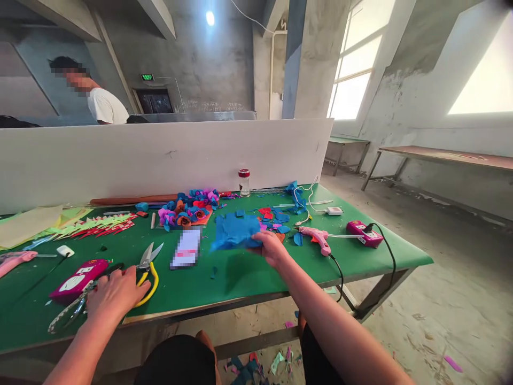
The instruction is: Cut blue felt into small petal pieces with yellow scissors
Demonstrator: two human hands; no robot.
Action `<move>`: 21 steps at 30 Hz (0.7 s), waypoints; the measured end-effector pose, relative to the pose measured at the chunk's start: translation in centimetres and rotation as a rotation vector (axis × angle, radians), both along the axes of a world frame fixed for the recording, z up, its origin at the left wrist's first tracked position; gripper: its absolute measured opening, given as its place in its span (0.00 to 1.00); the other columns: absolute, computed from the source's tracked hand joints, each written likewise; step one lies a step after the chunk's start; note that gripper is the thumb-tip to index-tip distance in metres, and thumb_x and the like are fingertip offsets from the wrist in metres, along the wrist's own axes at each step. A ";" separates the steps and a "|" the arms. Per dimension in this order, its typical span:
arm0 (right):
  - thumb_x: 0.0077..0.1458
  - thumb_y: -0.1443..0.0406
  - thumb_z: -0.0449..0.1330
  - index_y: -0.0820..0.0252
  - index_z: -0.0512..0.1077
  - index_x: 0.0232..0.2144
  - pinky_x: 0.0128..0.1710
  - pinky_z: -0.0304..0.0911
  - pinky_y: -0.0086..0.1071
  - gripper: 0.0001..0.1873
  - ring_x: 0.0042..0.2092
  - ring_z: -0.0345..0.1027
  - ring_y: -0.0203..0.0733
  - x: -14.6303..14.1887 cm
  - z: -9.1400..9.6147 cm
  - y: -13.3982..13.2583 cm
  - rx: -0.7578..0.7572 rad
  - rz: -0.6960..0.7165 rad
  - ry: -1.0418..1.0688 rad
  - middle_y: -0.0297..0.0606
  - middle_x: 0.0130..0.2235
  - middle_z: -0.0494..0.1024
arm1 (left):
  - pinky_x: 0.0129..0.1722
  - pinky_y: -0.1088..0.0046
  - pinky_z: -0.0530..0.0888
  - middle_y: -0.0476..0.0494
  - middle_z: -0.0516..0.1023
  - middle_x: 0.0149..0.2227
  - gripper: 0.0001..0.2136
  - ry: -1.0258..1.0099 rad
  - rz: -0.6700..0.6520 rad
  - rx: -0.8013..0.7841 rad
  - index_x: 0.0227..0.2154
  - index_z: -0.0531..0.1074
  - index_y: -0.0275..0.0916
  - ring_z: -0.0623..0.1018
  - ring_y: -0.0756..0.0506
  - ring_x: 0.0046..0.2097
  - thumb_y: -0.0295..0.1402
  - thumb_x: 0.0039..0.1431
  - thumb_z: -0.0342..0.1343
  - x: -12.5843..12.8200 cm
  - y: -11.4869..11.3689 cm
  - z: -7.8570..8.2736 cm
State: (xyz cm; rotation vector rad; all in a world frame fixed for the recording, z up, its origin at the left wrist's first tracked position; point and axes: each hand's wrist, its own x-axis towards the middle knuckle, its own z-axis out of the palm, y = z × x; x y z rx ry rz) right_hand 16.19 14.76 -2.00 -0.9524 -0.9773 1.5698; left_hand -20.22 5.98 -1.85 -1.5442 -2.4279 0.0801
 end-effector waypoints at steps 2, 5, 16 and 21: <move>0.44 0.69 0.63 0.59 0.63 0.22 0.22 0.69 0.29 0.10 0.21 0.67 0.34 0.3 -1.7 -0.2 -0.100 0.072 -0.034 0.31 0.20 0.71 | 0.41 0.52 0.72 0.31 0.77 0.50 0.19 0.084 -0.055 0.050 0.45 0.74 0.41 0.72 0.27 0.50 0.46 0.57 0.50 1.0 0.0 0.4; 0.49 0.71 0.62 0.61 0.66 0.26 0.22 0.71 0.29 0.06 0.21 0.72 0.37 0.7 -3.4 -0.6 -0.180 0.139 -0.057 0.38 0.22 0.76 | 0.44 0.52 0.72 0.31 0.74 0.54 0.21 0.132 -0.279 0.207 0.52 0.72 0.38 0.72 0.28 0.50 0.39 0.60 0.46 4.9 0.9 1.7; 0.56 0.46 0.55 0.58 0.68 0.23 0.18 0.55 0.27 0.23 0.17 0.63 0.35 6.5 -3.7 -0.9 0.221 -0.187 -0.825 0.35 0.18 0.75 | 0.48 0.64 0.71 0.46 0.82 0.43 0.15 -0.491 -0.779 0.020 0.41 0.79 0.42 0.77 0.42 0.47 0.29 0.62 0.46 20.6 7.6 0.1; 0.55 0.48 0.55 0.58 0.70 0.23 0.20 0.54 0.28 0.21 0.19 0.60 0.35 6.5 -4.6 1.1 0.238 -0.438 -0.510 0.33 0.20 0.73 | 0.46 0.66 0.71 0.46 0.82 0.40 0.08 -0.495 -0.778 -0.067 0.38 0.80 0.42 0.76 0.42 0.46 0.31 0.61 0.55 22.4 8.8 -1.8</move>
